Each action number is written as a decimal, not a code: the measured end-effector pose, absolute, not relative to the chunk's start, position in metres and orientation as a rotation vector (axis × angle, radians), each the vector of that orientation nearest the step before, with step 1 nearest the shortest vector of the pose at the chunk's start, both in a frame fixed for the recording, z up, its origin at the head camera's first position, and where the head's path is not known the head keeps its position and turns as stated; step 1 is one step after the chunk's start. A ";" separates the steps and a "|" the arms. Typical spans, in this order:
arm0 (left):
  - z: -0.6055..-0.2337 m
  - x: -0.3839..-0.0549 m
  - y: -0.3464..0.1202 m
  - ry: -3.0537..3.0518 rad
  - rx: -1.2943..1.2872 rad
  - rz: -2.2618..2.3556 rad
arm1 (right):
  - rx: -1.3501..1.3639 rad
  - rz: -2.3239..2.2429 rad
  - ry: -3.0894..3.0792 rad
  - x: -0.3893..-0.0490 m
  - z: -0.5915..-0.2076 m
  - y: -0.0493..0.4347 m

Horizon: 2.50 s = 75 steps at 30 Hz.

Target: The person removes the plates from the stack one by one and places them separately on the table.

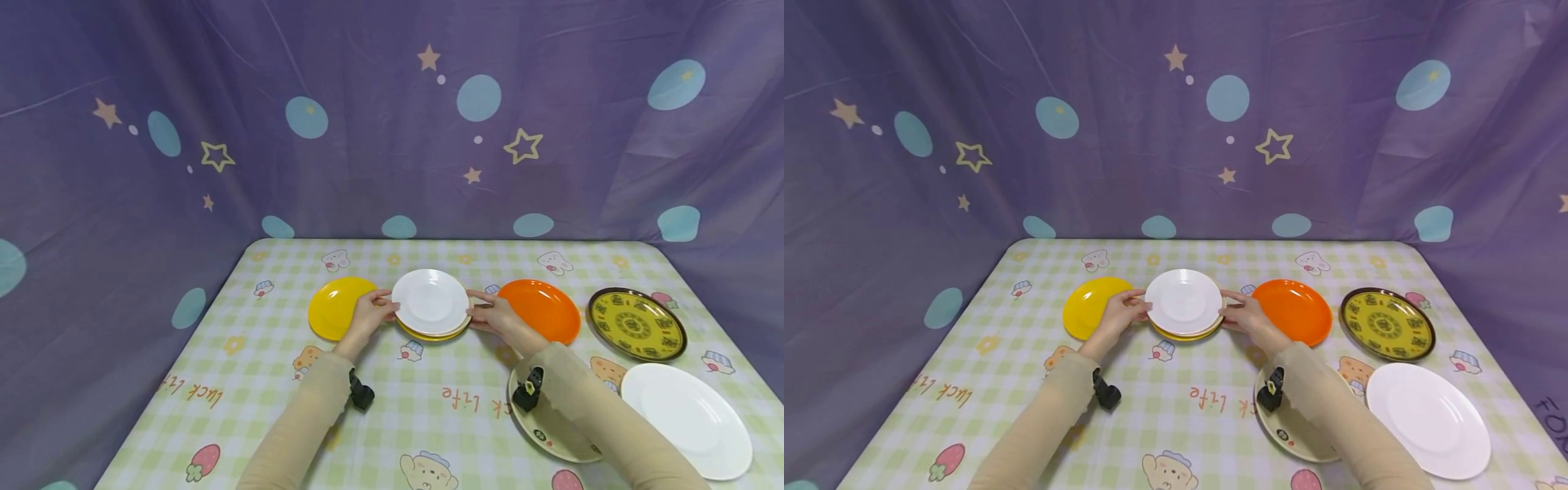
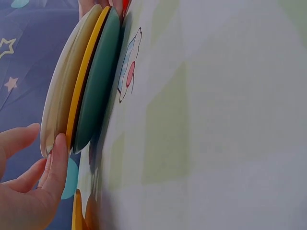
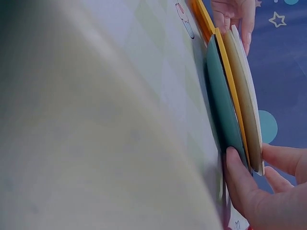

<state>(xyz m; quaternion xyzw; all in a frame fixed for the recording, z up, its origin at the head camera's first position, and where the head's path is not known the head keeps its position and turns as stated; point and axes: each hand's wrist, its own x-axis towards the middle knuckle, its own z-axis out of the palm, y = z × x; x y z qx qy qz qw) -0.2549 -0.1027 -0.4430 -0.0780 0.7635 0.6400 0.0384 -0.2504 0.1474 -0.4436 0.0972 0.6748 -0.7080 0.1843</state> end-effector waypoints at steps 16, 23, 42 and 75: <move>-0.446 -0.257 -0.100 2.341 -0.249 1.976 | 0.272 -1.984 1.913 -0.251 -0.446 0.148; -0.447 -0.256 -0.100 2.313 -0.267 1.988 | 0.281 -1.984 1.903 -0.251 -0.445 0.149; -0.444 -0.252 -0.106 2.252 -0.293 2.058 | 0.287 -1.985 1.882 -0.249 -0.442 0.149; -0.428 -0.247 -0.121 2.178 -0.355 2.209 | 0.218 -2.053 1.853 -0.249 -0.446 0.150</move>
